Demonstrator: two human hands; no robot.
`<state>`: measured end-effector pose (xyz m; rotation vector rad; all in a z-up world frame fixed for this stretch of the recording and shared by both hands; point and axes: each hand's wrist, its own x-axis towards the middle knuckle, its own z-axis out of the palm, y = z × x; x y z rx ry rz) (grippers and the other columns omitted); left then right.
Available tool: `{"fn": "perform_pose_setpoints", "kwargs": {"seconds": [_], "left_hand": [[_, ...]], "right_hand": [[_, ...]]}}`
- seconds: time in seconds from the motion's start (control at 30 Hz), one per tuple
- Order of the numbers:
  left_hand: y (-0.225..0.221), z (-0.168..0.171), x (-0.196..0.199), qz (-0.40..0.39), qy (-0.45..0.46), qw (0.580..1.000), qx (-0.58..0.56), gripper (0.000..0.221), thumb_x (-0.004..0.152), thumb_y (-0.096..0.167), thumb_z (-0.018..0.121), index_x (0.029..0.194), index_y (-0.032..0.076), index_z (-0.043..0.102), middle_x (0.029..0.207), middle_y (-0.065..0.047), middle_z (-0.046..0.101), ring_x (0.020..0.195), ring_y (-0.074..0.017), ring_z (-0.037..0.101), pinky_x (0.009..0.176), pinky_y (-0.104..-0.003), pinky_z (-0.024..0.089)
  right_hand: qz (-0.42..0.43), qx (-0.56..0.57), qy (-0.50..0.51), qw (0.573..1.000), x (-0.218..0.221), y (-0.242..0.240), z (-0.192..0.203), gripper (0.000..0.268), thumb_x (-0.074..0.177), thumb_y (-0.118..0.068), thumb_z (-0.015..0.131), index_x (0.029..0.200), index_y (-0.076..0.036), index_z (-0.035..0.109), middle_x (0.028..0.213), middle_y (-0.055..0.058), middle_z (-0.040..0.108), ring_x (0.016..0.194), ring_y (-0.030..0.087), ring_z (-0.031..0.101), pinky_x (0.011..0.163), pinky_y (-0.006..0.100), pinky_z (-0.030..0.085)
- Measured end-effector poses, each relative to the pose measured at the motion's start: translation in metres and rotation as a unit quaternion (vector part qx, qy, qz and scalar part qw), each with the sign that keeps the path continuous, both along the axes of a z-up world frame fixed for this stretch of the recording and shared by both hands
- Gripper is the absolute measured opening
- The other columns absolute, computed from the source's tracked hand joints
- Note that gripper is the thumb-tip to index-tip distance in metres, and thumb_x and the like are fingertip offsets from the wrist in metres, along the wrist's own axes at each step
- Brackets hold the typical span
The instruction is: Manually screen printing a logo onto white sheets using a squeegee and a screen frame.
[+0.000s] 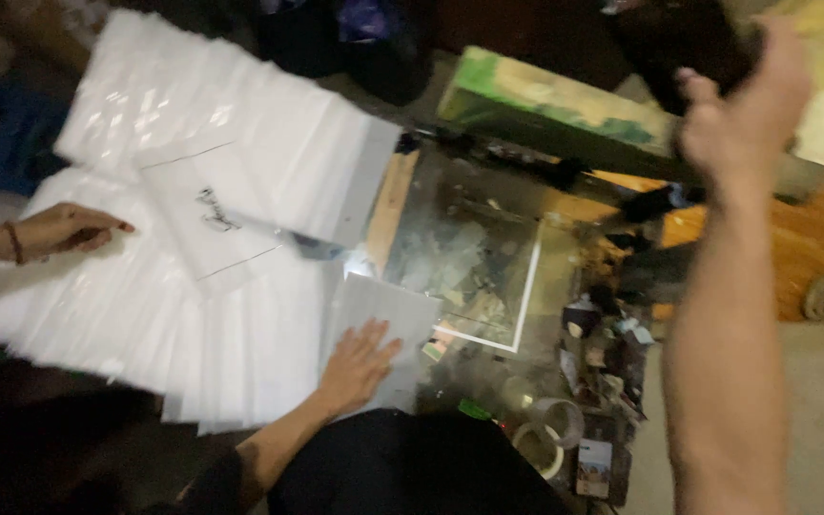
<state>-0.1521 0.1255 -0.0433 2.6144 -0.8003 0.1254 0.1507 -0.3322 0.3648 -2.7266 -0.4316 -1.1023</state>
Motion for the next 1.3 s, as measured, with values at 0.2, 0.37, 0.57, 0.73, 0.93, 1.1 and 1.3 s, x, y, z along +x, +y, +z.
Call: {"fn": "perform_pose_setpoints", "kwargs": {"seconds": [0.2, 0.37, 0.57, 0.73, 0.93, 1.1, 1.3], "left_hand": [[-0.155, 0.034, 0.101, -0.067, 0.069, 0.995, -0.012, 0.060, 0.114, 0.049, 0.046, 0.167, 0.023, 0.044, 0.179, -0.014, 0.027, 0.166, -0.0363, 0.021, 0.131, -0.061, 0.021], [-0.210, 0.058, 0.183, -0.077, 0.248, 0.954, 0.150, 0.083, 0.106, 0.072, 0.013, 0.177, 0.030, 0.006, 0.184, -0.010, -0.010, 0.169, -0.0324, -0.013, 0.135, -0.055, -0.004], [-0.214, 0.021, 0.185, -0.087, 0.188, 0.969, 0.138, 0.081, 0.107, 0.071, 0.011, 0.177, 0.031, 0.004, 0.185, -0.010, -0.007, 0.169, -0.0324, -0.011, 0.135, -0.056, -0.003], [-0.217, 0.010, 0.190, -0.072, 0.181, 0.975, 0.104, 0.079, 0.108, 0.070, 0.016, 0.177, 0.031, 0.011, 0.185, -0.010, -0.007, 0.169, -0.0337, -0.009, 0.135, -0.056, -0.002], [-0.216, 0.013, 0.190, -0.077, 0.166, 0.981, 0.067, 0.080, 0.109, 0.069, 0.018, 0.176, 0.027, 0.013, 0.185, -0.011, 0.000, 0.169, -0.0332, -0.005, 0.135, -0.056, -0.001], [-0.189, 0.062, 0.173, -0.020, 0.180, 0.982, -0.052, 0.075, 0.113, 0.057, 0.029, 0.175, 0.015, 0.022, 0.184, -0.013, 0.012, 0.169, -0.0337, 0.006, 0.134, -0.056, 0.004], [-0.092, 0.092, 0.117, 0.186, 0.223, 0.830, -0.477, 0.067, 0.091, 0.042, 0.091, 0.144, 0.011, 0.062, 0.133, -0.011, 0.071, 0.135, -0.0328, 0.064, 0.116, -0.054, 0.045]], "right_hand": [[-0.029, 0.064, 0.039, 0.997, -0.016, 0.024, 0.006, 0.056, 0.088, -0.009, 0.096, 0.134, -0.002, 0.066, 0.121, 0.024, 0.075, 0.106, 0.044, 0.067, 0.087, 0.051, 0.050], [-0.023, 0.081, 0.056, 0.995, -0.026, 0.034, 0.004, 0.050, 0.087, -0.016, 0.092, 0.128, -0.003, 0.066, 0.118, 0.018, 0.073, 0.108, 0.040, 0.067, 0.093, 0.047, 0.050], [-0.063, 0.091, 0.084, 0.990, -0.028, 0.042, 0.010, 0.048, 0.092, -0.023, 0.093, 0.129, -0.007, 0.065, 0.121, 0.014, 0.075, 0.109, 0.037, 0.069, 0.085, 0.049, 0.050], [-0.043, 0.084, 0.073, 0.993, -0.019, 0.038, 0.014, 0.048, 0.091, -0.020, 0.093, 0.128, -0.007, 0.065, 0.119, 0.014, 0.075, 0.105, 0.037, 0.068, 0.081, 0.048, 0.050], [-0.044, 0.088, 0.087, 0.991, -0.021, 0.038, 0.019, 0.046, 0.093, -0.020, 0.094, 0.125, -0.007, 0.063, 0.115, 0.013, 0.074, 0.099, 0.035, 0.065, 0.075, 0.047, 0.048], [-0.021, 0.101, 0.071, 0.992, -0.033, 0.045, 0.016, 0.046, 0.095, -0.017, 0.094, 0.127, -0.007, 0.062, 0.113, 0.015, 0.073, 0.097, 0.032, 0.064, 0.072, 0.044, 0.048], [-0.035, 0.103, -0.024, 0.994, -0.156, 0.053, -0.127, 0.047, 0.081, 0.002, 0.090, 0.125, -0.002, 0.073, 0.118, 0.022, 0.073, 0.114, 0.045, 0.071, 0.105, 0.054, 0.052]]}}
